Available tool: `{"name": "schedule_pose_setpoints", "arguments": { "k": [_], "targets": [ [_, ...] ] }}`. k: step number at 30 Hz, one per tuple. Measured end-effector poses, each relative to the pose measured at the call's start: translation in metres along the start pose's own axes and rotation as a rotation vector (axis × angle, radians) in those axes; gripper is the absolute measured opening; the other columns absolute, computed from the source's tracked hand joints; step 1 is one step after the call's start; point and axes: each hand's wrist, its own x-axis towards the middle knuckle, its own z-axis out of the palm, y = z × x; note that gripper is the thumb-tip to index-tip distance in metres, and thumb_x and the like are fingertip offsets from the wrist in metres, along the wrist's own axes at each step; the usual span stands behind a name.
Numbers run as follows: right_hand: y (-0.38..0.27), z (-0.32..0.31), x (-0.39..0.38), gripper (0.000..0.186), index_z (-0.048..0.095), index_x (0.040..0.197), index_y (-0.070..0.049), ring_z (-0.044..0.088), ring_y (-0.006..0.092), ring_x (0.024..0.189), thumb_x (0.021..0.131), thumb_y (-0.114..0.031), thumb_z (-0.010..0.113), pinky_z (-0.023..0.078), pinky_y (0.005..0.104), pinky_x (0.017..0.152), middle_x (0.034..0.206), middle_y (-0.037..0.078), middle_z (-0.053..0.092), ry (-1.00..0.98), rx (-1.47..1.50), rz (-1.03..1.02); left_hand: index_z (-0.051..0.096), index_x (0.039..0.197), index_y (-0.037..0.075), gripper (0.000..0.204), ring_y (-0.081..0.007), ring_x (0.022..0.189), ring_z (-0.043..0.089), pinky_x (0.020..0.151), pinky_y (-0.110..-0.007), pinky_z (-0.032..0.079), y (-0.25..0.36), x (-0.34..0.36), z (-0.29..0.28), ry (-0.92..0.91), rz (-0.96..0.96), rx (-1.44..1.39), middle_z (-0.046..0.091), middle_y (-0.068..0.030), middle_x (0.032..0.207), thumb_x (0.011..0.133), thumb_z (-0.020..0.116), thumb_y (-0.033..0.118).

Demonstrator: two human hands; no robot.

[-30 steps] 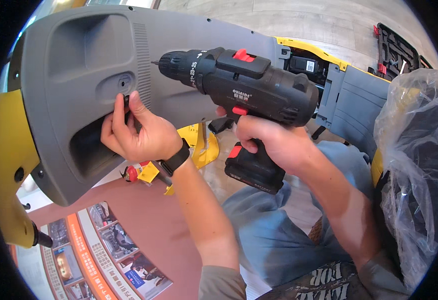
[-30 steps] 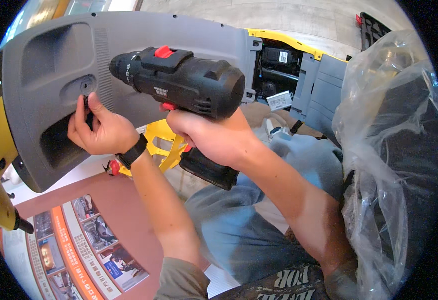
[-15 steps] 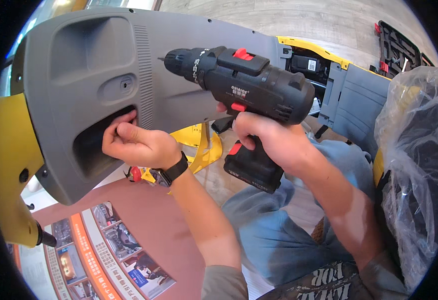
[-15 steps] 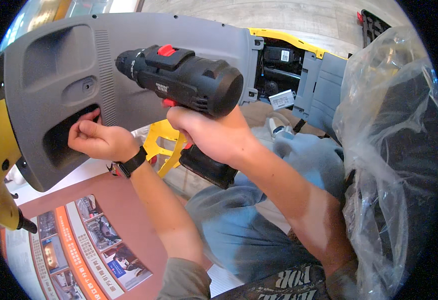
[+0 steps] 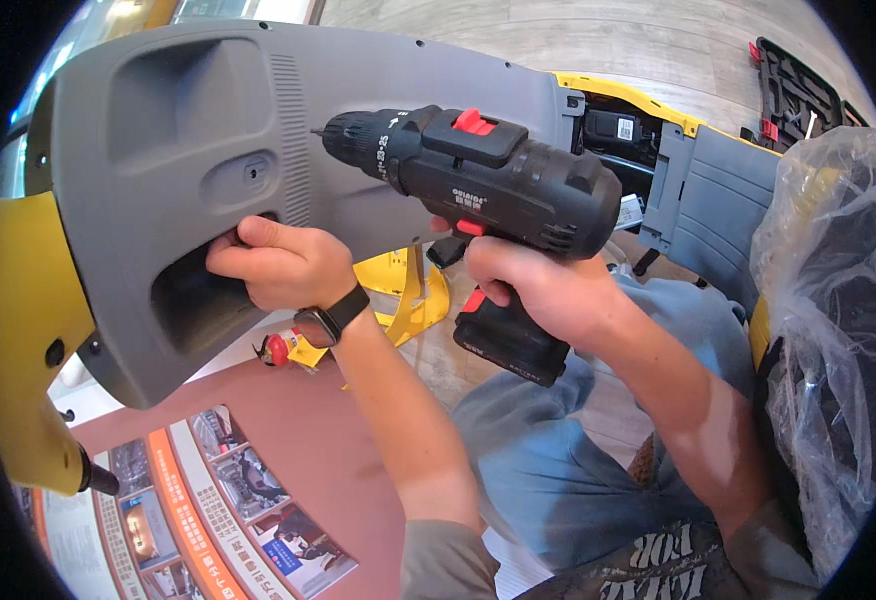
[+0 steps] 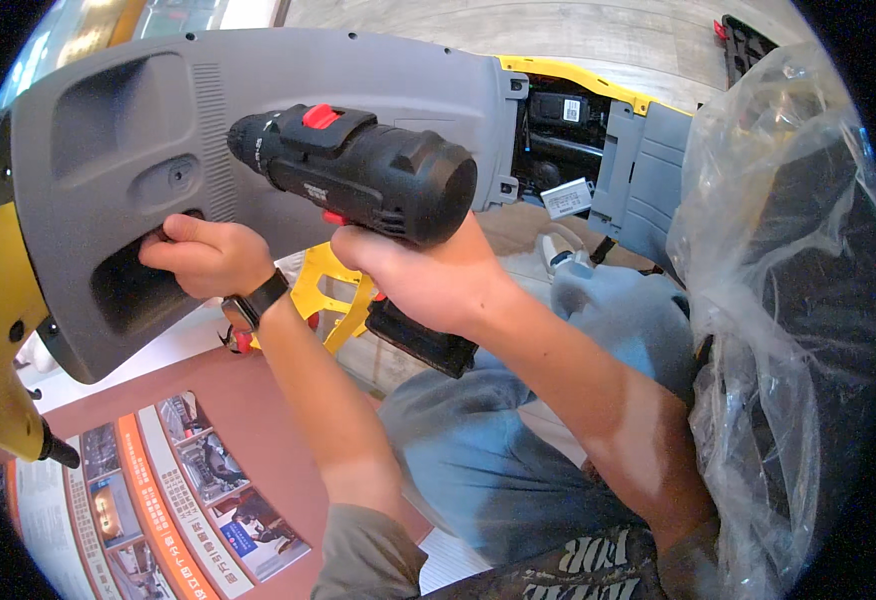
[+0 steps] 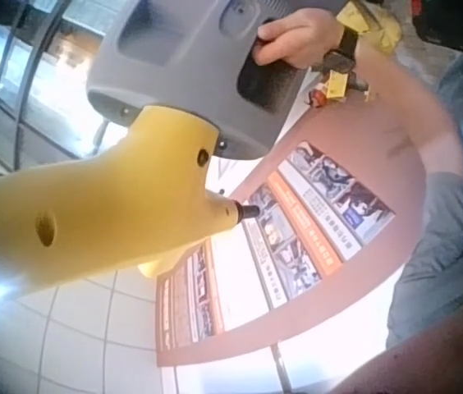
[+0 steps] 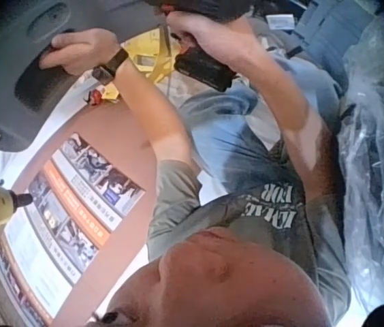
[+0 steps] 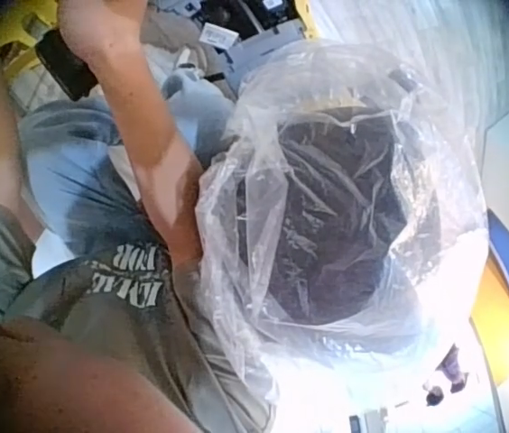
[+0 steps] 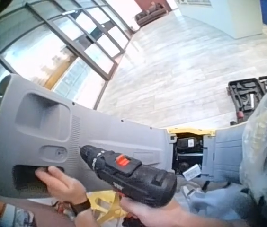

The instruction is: Using a power drill to unscrew and then re-install motorcycle fairing components.

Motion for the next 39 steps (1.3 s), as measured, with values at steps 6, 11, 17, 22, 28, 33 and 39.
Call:
{"name": "schedule_pose_setpoints", "arguments": {
  "k": [6, 11, 17, 22, 28, 33, 39],
  "targets": [
    [0.001, -0.001, 0.001, 0.03, 0.065, 0.104, -0.007, 0.06, 0.0132, 0.069, 0.076, -0.019, 0.065, 0.049, 0.0288, 0.065, 0.082, 0.006, 0.066, -0.016, -0.111, -0.062, 0.041, 0.095, 0.004, 0.037, -0.0363, 0.054, 0.06, 0.045, -0.044, 0.044, -0.01, 0.004, 0.008, 0.108, 0.163, 0.069, 0.058, -0.0118, 0.064, 0.099, 0.037, 0.041],
    [-0.003, 0.002, 0.003, 0.029, 0.065, 0.103, -0.006, 0.059, 0.0126, 0.065, 0.076, -0.019, 0.065, 0.049, 0.0285, 0.061, 0.08, 0.006, 0.065, -0.051, -0.09, -0.04, 0.042, 0.097, 0.004, 0.037, -0.0391, 0.063, 0.062, 0.05, -0.046, 0.045, -0.012, 0.005, 0.005, 0.08, 0.109, 0.043, 0.061, -0.0156, 0.071, 0.098, 0.038, 0.041],
    [0.0, 0.003, 0.004, 0.026, 0.064, 0.098, -0.005, 0.057, 0.012, 0.06, 0.075, -0.017, 0.064, 0.047, 0.0293, 0.056, 0.075, 0.004, 0.063, -0.044, -0.044, -0.069, 0.042, 0.099, 0.005, 0.038, -0.0394, 0.064, 0.063, 0.05, -0.046, 0.046, -0.009, 0.006, 0.008, 0.094, 0.089, 0.042, 0.061, -0.0157, 0.071, 0.098, 0.038, 0.042],
    [-0.003, 0.006, 0.002, 0.022, 0.064, 0.092, -0.004, 0.054, 0.0114, 0.057, 0.073, -0.016, 0.064, 0.046, 0.0287, 0.054, 0.068, 0.004, 0.06, -0.163, -0.04, -0.045, 0.042, 0.098, 0.005, 0.04, -0.0368, 0.06, 0.063, 0.047, -0.043, 0.047, -0.016, 0.006, 0.008, 0.12, 0.132, 0.06, 0.059, -0.0134, 0.068, 0.098, 0.04, 0.045],
    [0.001, 0.004, 0.008, 0.013, 0.058, 0.076, -0.003, 0.047, 0.01, 0.053, 0.07, -0.014, 0.058, 0.04, 0.0281, 0.05, 0.059, 0.002, 0.053, -0.154, -0.036, 0.005, 0.044, 0.1, 0.003, 0.043, -0.0388, 0.07, 0.064, 0.056, -0.047, 0.047, -0.006, 0.005, 0.001, 0.033, 0.019, -0.056, 0.062, -0.0186, 0.078, 0.096, 0.044, 0.046],
    [0.005, 0.008, 0.008, 0.011, 0.055, 0.073, -0.003, 0.044, 0.0098, 0.051, 0.07, -0.014, 0.056, 0.037, 0.0284, 0.049, 0.056, 0.002, 0.05, -0.142, -0.006, -0.01, 0.051, 0.092, 0.002, 0.038, -0.0245, 0.072, 0.053, 0.056, -0.034, 0.045, -0.023, 0.013, 0.007, 0.297, 0.303, -0.149, 0.05, -0.0117, 0.084, 0.088, 0.065, 0.037],
    [0.005, 0.008, 0.006, 0.01, 0.056, 0.076, -0.003, 0.043, 0.0094, 0.051, 0.07, -0.011, 0.056, 0.037, 0.0276, 0.048, 0.056, 0.001, 0.048, -0.159, 0.048, -0.011, 0.065, 0.098, 0.005, 0.028, -0.0175, 0.073, 0.047, 0.055, -0.028, 0.041, -0.025, 0.012, 0.008, 0.278, 0.471, -0.239, 0.043, -0.0059, 0.089, 0.08, 0.076, 0.023]
  ]
}}
